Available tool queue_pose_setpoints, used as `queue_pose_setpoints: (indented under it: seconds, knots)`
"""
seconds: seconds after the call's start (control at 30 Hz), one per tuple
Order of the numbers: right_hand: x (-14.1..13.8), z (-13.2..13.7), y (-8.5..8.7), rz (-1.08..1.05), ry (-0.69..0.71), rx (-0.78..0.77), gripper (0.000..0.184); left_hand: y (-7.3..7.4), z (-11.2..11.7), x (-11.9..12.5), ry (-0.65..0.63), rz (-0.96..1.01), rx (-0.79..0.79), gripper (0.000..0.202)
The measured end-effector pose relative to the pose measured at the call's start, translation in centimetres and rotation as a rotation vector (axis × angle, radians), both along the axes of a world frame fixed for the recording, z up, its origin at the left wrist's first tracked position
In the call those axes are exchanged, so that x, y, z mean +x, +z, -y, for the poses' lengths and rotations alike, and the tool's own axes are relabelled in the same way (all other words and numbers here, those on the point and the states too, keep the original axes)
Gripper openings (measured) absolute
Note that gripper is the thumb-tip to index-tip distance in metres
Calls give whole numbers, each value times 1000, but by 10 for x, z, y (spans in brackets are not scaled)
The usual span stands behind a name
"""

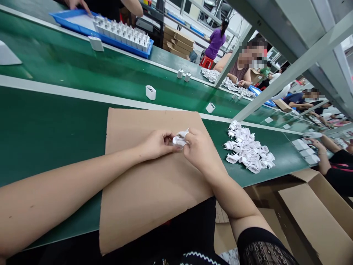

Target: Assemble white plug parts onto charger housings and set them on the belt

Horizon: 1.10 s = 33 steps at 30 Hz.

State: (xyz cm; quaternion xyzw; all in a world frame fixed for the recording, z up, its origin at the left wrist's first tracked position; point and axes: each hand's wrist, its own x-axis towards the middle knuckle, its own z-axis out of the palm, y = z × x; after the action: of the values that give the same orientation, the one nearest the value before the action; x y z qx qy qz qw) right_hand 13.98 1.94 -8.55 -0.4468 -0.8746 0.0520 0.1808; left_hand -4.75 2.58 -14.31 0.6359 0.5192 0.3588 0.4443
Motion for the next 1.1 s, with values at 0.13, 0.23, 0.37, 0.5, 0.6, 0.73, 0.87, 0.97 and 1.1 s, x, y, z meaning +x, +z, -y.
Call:
queue_pose_setpoints:
  seconds: [0.13,0.23,0.37,0.5,0.6,0.73,0.87,0.97,1.1]
  knots:
    - [6,1,0,-177,10,-61,43,-3,0,-1,-5,7,5,43]
    - [8,-1,0,-195,40,-51,45,-5,-1,-1,-7,12,13,42]
    - [5,-1,0,-77,62,-25,40,-4,-2,-1,-6,31,25,40]
    - [-2,1,5,63,21,26,29,-1,-1,0,-3,18,21,36]
    - [-7,0,12,114,-5,-13,24,1,1,2,9,-1,8,34]
    - [-7,-1,20,107,-58,-89,26,0,4,3,27,-21,28,36]
    - [-2,0,5,-72,-116,-138,37,-1,9,7,31,-22,82,42]
    - [4,-4,-16,-331,-84,-223,63,0,13,11,2,-30,113,46]
    - [22,-19,-29,-568,-115,-274,91,-1,-2,10,-75,-49,157,42]
